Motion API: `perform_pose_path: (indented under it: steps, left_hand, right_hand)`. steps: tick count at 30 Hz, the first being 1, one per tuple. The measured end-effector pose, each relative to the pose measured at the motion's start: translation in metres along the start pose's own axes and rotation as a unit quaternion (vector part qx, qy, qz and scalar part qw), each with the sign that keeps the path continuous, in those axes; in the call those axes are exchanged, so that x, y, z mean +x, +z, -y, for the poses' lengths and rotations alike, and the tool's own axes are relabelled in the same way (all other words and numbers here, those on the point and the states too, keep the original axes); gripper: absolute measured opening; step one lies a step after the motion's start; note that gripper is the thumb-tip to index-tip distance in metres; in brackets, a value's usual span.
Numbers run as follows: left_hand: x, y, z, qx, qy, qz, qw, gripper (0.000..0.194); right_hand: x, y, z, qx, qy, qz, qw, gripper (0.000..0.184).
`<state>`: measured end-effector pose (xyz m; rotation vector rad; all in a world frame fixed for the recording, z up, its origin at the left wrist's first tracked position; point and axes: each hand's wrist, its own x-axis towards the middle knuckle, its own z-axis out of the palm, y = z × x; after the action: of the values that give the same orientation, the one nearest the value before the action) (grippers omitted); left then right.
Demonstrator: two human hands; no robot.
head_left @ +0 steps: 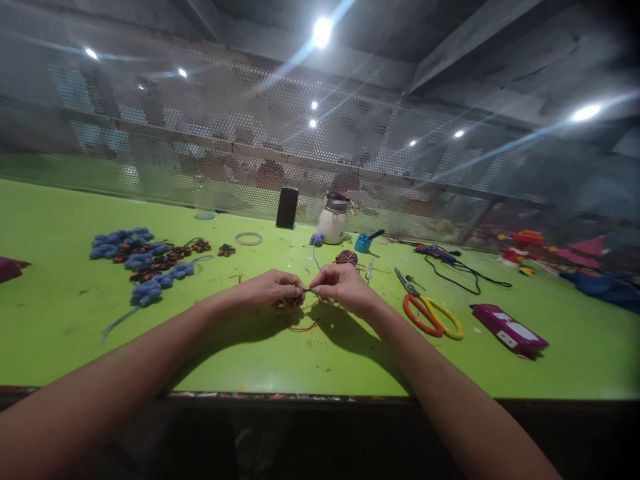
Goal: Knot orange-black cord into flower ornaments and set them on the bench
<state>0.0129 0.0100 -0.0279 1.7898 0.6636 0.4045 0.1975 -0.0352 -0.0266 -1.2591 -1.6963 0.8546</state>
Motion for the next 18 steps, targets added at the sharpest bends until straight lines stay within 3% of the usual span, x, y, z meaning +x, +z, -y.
perform_pose_path:
  steps: [6,11,14,18]
  left_hand:
    - [0.008,-0.005,0.012,0.038,0.014,-0.010,0.999,0.021]
    - [0.009,-0.009,0.014,0.074,0.030,-0.031,0.996,0.022]
    - [0.007,-0.010,0.014,0.107,0.040,-0.041,0.993,0.023]
    - [0.006,-0.010,0.011,0.138,0.058,-0.052,0.987,0.025]
  right_hand:
    - [0.006,-0.008,-0.006,-0.131,0.042,0.030,0.990,0.012]
    - [0.006,-0.040,0.011,-0.252,0.062,-0.006,0.966,0.017]
    - [-0.018,-0.068,0.021,-0.341,0.065,-0.012,0.938,0.016]
    - [-0.080,-0.098,0.017,-0.434,0.100,0.047,0.894,0.009]
